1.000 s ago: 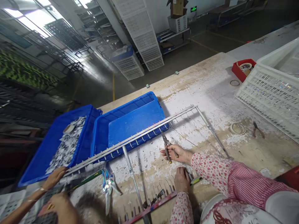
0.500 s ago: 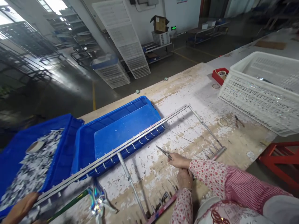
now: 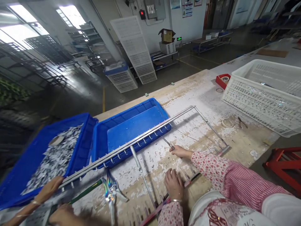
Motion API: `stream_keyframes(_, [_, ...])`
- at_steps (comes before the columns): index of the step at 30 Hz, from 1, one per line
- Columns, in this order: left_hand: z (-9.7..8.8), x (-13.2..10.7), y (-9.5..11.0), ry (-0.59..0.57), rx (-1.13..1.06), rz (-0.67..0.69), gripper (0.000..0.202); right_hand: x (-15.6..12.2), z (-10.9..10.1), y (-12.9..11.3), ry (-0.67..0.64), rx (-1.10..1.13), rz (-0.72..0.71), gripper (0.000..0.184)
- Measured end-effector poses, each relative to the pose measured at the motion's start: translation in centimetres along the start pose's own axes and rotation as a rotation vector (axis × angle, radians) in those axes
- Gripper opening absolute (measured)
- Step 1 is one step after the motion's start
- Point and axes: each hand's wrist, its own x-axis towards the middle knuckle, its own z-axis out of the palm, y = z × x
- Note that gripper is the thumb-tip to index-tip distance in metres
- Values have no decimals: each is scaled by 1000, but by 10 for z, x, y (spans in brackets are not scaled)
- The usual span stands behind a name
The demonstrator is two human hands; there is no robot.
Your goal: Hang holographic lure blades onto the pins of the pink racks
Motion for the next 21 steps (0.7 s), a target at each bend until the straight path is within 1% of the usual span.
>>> stream_keyframes(2, [2, -8, -19, -14, 87, -26, 27, 5, 12, -3, -60, 145, 75, 25])
stream_keyframes(4, [7, -13, -29, -49, 111, -16, 28, 11, 22, -7, -127, 323, 145, 25])
stream_keyframes(6, [10, -15, -32, -80, 100, 11, 29, 15, 29, -12, -201, 488, 185, 23])
stream_keyframes(8, [11, -15, -31, -98, 85, 19, 28, 18, 33, -16, -273, 632, 210, 20])
stream_keyframes(11, [7, -13, -27, -120, 69, -19, 27, 21, 37, -21, -317, 792, 224, 16])
stream_keyframes(15, [2, -10, -25, -144, 55, -37, 25, 24, 42, -25, -348, 878, 214, 15])
stream_keyframes(18, [-1, -8, -23, -165, 47, -42, 25, 26, 45, -28, -342, 900, 209, 13])
stream_keyframes(20, [-2, -8, -23, -169, 43, -47, 25, 29, 48, -28, -296, 855, 197, 11])
stream_keyframes(21, [-3, -8, -22, -169, 43, -49, 25, 30, 50, -27, -255, 791, 187, 11])
